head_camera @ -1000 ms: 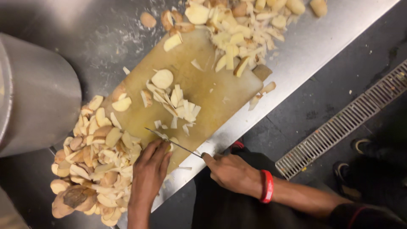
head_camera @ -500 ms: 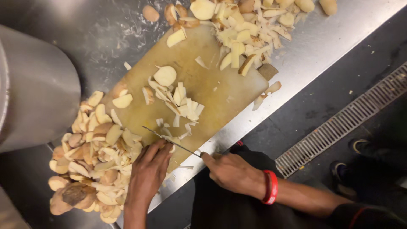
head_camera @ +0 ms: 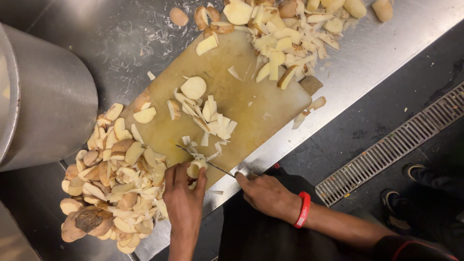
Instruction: The person slices peeled potatoes into pieces on a cutting board with a knife, working through a pile of peeled potatoes at a stainless steel prep table and moving cut pieces aside as they go.
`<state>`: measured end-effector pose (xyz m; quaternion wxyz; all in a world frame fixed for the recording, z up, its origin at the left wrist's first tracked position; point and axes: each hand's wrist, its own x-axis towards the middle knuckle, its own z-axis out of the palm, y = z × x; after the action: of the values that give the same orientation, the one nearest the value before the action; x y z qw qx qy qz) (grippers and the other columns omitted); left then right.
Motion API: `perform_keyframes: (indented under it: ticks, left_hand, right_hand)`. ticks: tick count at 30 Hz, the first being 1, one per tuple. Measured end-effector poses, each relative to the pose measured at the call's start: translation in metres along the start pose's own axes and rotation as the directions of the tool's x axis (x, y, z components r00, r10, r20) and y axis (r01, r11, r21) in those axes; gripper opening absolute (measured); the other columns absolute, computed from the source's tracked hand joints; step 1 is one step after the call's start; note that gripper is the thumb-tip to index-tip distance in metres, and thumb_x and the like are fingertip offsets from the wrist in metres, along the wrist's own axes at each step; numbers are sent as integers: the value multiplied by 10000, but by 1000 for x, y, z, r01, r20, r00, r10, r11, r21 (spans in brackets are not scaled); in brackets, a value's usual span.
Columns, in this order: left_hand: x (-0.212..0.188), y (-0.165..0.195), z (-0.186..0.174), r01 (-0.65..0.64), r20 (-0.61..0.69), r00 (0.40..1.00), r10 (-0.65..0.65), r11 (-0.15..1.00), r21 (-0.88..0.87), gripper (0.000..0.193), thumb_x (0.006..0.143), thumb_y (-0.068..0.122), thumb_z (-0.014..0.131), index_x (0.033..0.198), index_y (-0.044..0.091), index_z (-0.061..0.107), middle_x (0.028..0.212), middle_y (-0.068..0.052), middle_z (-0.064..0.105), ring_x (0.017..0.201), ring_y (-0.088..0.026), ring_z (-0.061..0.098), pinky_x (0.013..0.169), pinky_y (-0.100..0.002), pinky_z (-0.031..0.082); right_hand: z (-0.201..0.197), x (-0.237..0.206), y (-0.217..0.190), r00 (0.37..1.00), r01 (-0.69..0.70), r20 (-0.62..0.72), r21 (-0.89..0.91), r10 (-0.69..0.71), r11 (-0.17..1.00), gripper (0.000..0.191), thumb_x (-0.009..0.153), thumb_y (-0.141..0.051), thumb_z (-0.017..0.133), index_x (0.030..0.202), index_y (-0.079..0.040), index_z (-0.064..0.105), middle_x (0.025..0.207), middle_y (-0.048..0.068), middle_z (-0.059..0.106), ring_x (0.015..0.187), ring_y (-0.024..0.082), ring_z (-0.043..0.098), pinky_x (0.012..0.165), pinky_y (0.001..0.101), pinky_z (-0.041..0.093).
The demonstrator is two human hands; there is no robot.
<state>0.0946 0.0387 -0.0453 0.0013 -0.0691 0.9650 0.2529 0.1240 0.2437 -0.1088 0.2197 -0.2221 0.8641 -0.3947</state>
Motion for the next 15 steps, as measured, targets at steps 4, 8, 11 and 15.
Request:
perform_keyframes:
  ticks: [4,8,11,15]
  left_hand:
    - [3,-6,0,-94,-33,995,94,995,22,349,848,184,774,1143,11,704,1151,-151,693,746,-276,716,675,-399,586]
    - [5,-11,-1,-132,-10,991,132,991,32,345,835,169,778,1138,17,711,1175,-141,698,772,-273,706,705,-406,581]
    - [5,-13,0,-110,-15,994,111,993,36,348,828,174,775,1135,20,714,1185,-143,697,793,-278,708,731,-414,580]
    - [4,-14,3,-149,-46,988,148,989,-15,354,855,162,749,1174,15,711,1202,-158,691,968,-341,704,792,-415,578]
  right_hand:
    - [-11,-2,-3,999,32,36,112,-36,993,525,856,-75,668,1313,109,486,771,242,674,723,438,681,671,515,548]
    - [-12,-3,-4,999,49,-4,52,-49,997,503,833,-78,670,1273,100,505,866,235,682,692,438,680,612,511,544]
    - [-7,-3,-2,999,-37,9,1,37,999,361,827,-109,698,1122,44,556,882,242,680,724,450,672,608,516,540]
    - [-3,-2,-3,999,36,-40,35,-34,999,433,842,-85,663,1228,68,543,868,233,684,666,419,683,589,491,555]
